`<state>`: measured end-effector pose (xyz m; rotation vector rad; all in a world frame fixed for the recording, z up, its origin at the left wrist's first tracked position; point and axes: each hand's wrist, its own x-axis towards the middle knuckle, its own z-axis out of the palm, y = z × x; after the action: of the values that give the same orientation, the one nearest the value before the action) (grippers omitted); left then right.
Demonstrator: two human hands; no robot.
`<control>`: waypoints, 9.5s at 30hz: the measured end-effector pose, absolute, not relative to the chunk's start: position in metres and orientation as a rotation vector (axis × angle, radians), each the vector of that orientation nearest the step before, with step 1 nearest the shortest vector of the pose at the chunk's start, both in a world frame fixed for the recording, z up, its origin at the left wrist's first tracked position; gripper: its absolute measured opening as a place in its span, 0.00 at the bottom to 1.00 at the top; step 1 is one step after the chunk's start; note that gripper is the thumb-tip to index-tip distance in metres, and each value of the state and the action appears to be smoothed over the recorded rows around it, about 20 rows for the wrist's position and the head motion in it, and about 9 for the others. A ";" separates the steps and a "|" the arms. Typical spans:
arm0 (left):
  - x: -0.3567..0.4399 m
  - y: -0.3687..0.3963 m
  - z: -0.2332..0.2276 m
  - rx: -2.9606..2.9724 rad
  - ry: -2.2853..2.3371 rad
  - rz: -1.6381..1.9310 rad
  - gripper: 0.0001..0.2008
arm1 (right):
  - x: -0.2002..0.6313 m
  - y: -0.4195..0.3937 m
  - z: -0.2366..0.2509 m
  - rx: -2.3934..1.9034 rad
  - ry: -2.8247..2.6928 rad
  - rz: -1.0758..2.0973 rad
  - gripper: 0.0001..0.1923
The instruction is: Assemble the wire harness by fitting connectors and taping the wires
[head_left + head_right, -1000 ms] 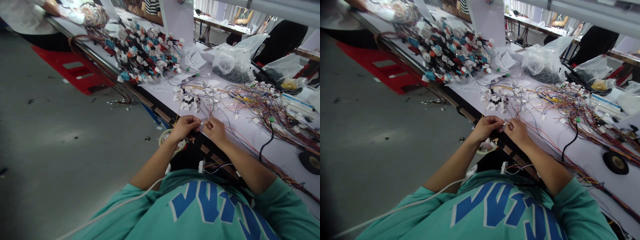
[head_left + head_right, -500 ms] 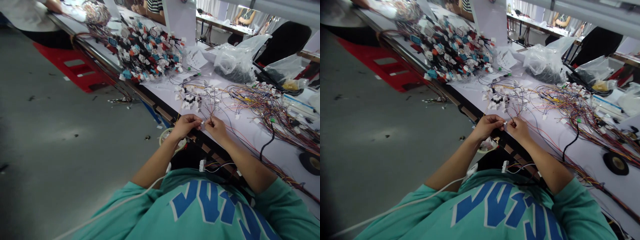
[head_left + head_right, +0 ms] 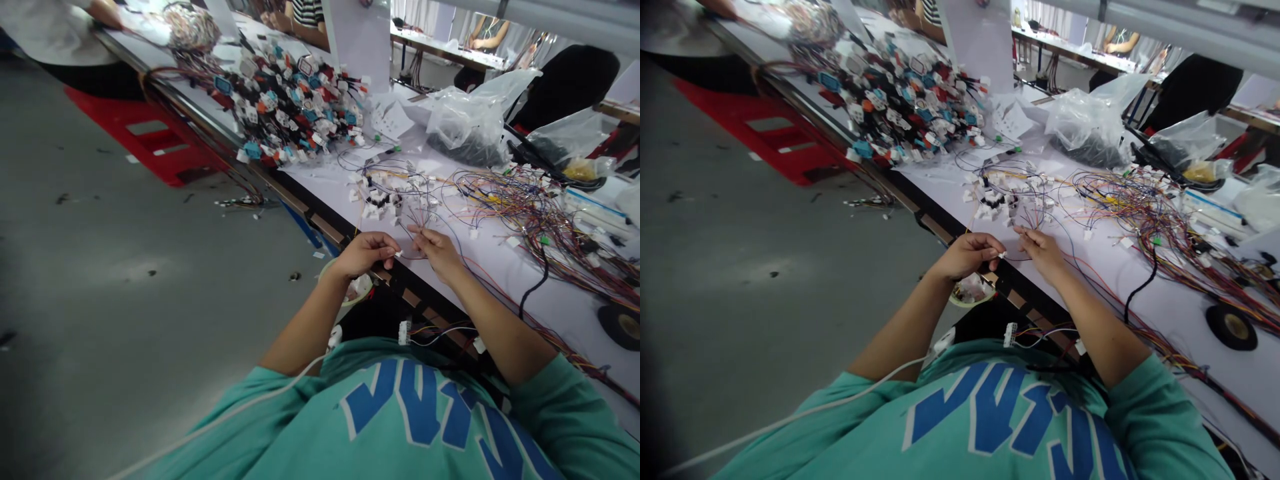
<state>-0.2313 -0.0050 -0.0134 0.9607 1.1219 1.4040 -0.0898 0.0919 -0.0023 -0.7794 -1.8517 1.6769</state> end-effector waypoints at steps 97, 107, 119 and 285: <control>-0.240 -0.026 0.009 1.153 1.223 0.940 0.08 | -0.040 0.078 0.051 -1.453 -3.121 0.017 0.36; -0.236 -0.032 0.011 1.264 1.366 0.913 0.04 | -0.063 0.066 0.048 -1.477 -3.123 -0.139 0.16; -0.225 -0.027 0.007 1.522 1.562 0.952 0.04 | -0.053 0.102 0.043 -1.674 -2.654 0.421 0.20; -0.234 0.018 -0.014 0.572 1.038 1.804 0.09 | -0.130 0.102 0.008 -0.873 -2.172 1.267 0.09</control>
<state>-0.2345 0.0180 -0.0139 0.5716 1.0379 1.8036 -0.1304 0.1023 0.0076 -0.8735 -2.1722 1.2670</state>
